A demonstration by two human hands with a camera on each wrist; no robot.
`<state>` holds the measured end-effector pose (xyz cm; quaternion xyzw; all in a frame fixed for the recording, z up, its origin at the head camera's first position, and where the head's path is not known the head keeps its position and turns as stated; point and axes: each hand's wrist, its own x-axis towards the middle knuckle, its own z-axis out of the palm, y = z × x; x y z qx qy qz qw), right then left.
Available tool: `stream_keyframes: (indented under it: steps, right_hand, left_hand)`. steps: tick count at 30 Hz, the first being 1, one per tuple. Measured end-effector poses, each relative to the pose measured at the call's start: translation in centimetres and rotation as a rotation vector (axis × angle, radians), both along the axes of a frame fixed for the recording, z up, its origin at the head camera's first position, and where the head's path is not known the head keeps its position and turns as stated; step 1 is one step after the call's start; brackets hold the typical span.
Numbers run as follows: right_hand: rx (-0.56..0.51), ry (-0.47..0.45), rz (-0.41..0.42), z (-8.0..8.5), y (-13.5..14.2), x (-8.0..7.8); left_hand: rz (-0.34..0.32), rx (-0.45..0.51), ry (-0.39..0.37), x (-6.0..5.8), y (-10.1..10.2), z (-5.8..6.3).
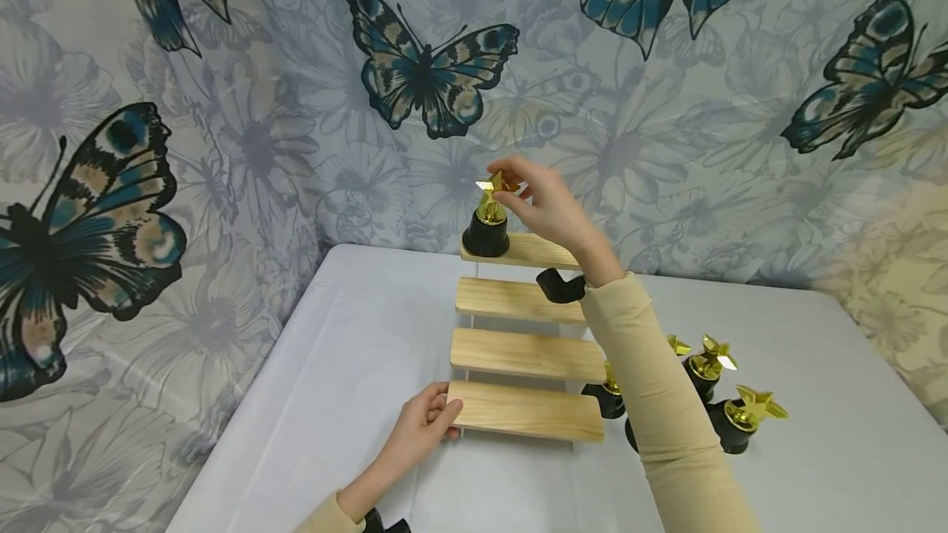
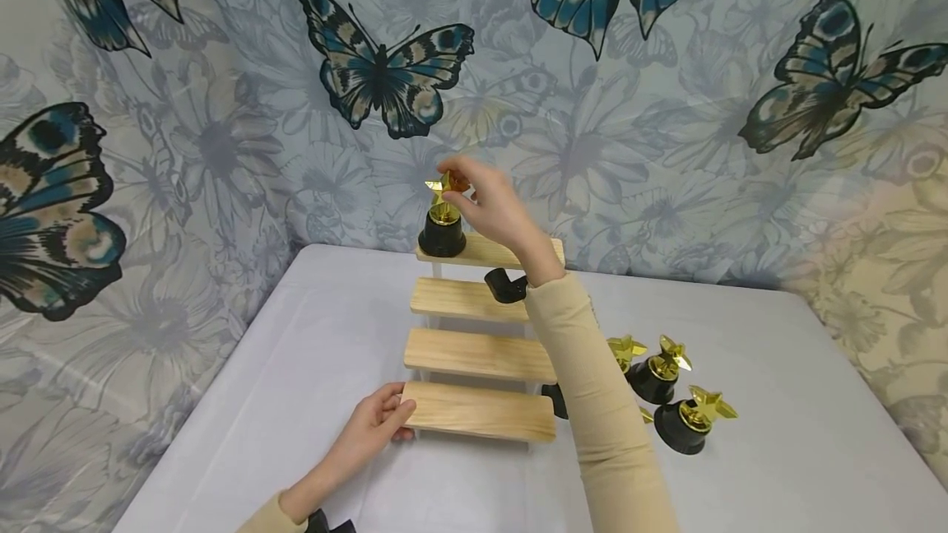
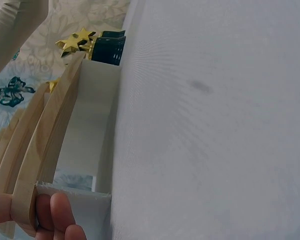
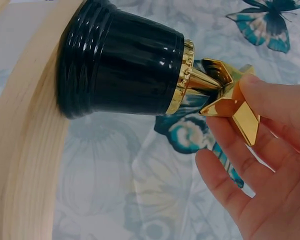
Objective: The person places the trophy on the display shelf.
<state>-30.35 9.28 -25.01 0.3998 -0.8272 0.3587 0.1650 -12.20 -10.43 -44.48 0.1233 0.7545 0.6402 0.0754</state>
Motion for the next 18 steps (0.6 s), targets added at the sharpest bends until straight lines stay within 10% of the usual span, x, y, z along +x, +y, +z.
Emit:
stream_keyframes:
  steps: [18]
  right_hand:
    - [-0.004, -0.044, -0.003, -0.54, -0.66, -0.51]
  left_hand:
    - [0.010, 0.021, -0.006, -0.01, 0.14, -0.05]
